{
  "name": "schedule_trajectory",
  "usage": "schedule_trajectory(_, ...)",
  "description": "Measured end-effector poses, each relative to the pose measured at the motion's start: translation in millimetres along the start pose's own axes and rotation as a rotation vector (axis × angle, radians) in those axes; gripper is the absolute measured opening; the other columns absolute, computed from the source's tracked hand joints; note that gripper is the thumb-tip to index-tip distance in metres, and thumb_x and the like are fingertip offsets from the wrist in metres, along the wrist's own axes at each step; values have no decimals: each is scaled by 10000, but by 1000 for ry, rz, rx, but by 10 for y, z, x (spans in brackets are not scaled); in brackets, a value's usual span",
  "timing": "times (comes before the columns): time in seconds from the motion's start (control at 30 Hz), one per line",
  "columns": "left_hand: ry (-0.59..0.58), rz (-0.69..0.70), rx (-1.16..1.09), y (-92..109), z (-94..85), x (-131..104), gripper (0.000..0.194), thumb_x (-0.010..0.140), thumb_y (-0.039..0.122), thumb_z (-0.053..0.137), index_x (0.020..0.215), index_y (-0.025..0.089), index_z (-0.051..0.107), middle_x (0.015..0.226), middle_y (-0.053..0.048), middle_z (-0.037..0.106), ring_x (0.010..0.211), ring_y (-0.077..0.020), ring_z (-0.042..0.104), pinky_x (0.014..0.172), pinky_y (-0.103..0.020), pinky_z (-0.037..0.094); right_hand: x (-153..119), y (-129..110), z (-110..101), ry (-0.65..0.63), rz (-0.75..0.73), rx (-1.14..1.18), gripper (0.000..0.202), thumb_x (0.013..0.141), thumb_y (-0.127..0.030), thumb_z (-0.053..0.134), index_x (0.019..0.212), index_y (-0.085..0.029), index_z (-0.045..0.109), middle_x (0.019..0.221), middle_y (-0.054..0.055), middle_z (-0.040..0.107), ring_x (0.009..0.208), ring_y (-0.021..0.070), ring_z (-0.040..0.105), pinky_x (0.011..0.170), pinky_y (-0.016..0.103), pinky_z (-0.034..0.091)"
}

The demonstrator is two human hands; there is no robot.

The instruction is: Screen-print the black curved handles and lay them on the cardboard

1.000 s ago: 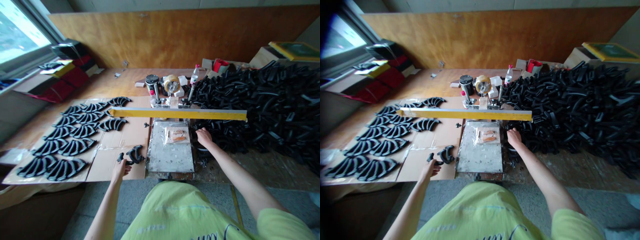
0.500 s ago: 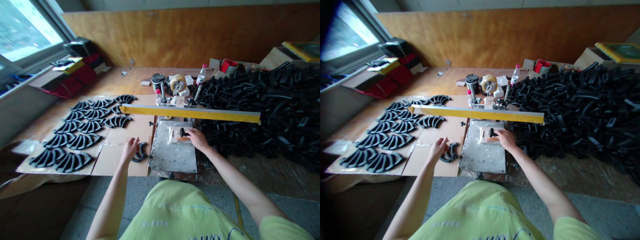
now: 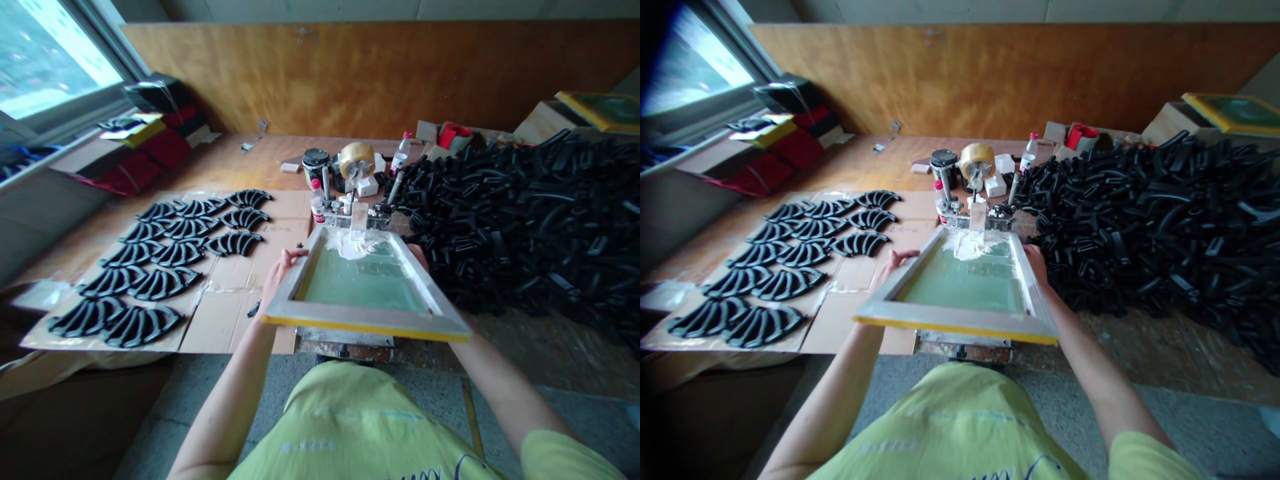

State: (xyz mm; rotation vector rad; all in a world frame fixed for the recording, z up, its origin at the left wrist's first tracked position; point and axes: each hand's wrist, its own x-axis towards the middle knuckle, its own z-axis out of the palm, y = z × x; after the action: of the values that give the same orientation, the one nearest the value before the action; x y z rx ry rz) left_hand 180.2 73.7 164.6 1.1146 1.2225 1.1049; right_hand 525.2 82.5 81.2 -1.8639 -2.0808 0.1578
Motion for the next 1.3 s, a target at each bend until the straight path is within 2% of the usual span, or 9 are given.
schedule_trajectory(0.1, -86, -169, 137, -383, -120, -183, 592, 797, 618, 578, 1208, 194, 633, 846, -19, 684, 637, -126, 578, 576, -216, 436, 273, -23, -189, 193, 74, 2, 428, 902, -190, 397, 1302, -164, 550, 1198, 164, 586, 1137, 295, 527, 965, 478, 431)
schedule_trajectory(0.2, -61, -215, 190, -807, -131, -230, 749, 782, 571, 616, 1415, 209, 443, 789, -5, 665, 623, -138, 580, 564, -222, 431, 627, -394, -229, 268, -68, -22, 554, 822, -245, 626, 1349, -144, 489, 1364, 182, 482, 1265, 329, 422, 1022, 466, 380)
schedule_trajectory(0.33, -23, -201, 260, -1179, -112, -180, 716, 802, 541, 596, 1417, 209, 440, 790, -7, 657, 648, -147, 593, 597, -234, 443, 858, -853, -92, -7, -145, -81, 313, 784, -208, 680, 1086, -144, 627, 1064, 153, 645, 1052, 303, 554, 890, 391, 433)
schedule_trajectory(0.43, -36, -214, 246, -1258, -122, -160, 688, 808, 549, 588, 1396, 212, 468, 837, -23, 679, 703, -160, 616, 634, -243, 457, 681, -943, 30, -128, -157, -69, 105, 826, -158, 591, 917, -165, 644, 893, 114, 667, 904, 260, 587, 784, 339, 438)
schedule_trajectory(0.67, -31, -206, 242, -1230, -116, -195, 646, 819, 560, 575, 1360, 211, 510, 902, -45, 693, 792, -181, 637, 693, -261, 477, 187, -842, -87, -223, -571, 47, 185, 789, -46, 524, 824, -186, 640, 826, 58, 648, 873, 208, 568, 745, 289, 411)
schedule_trajectory(0.83, -13, -212, 205, -1160, -99, -207, 648, 795, 574, 593, 1324, 205, 535, 880, -49, 698, 752, -183, 642, 643, -260, 483, 278, -863, -55, -113, -426, 60, 130, 829, -109, 552, 828, -192, 653, 843, 58, 649, 871, 213, 564, 738, 297, 417)
schedule_trajectory(1.03, -23, -267, 138, -1076, -82, -206, 677, 766, 562, 633, 1326, 200, 519, 826, -37, 692, 659, -165, 629, 577, -245, 468, 10, -786, 83, -87, -551, 129, 218, 888, -109, 500, 1003, -179, 671, 961, 75, 669, 977, 215, 563, 845, 310, 443)
schedule_trajectory(1.13, -39, -284, 156, -924, -96, -216, 691, 765, 558, 639, 1348, 213, 500, 789, -21, 681, 619, -154, 609, 539, -232, 443, 229, -810, -41, -90, -483, 150, 220, 891, -212, 577, 1092, -222, 665, 972, 51, 672, 947, 204, 586, 818, 296, 450)
schedule_trajectory(1.3, -81, -240, 105, -382, -127, -204, 689, 767, 614, 620, 1318, 208, 545, 738, 2, 649, 583, -124, 567, 499, -199, 401, 909, -731, -326, 59, -183, 98, 561, 816, -247, 677, 1354, -313, 533, 1003, 39, 671, 893, 217, 604, 796, 319, 467)
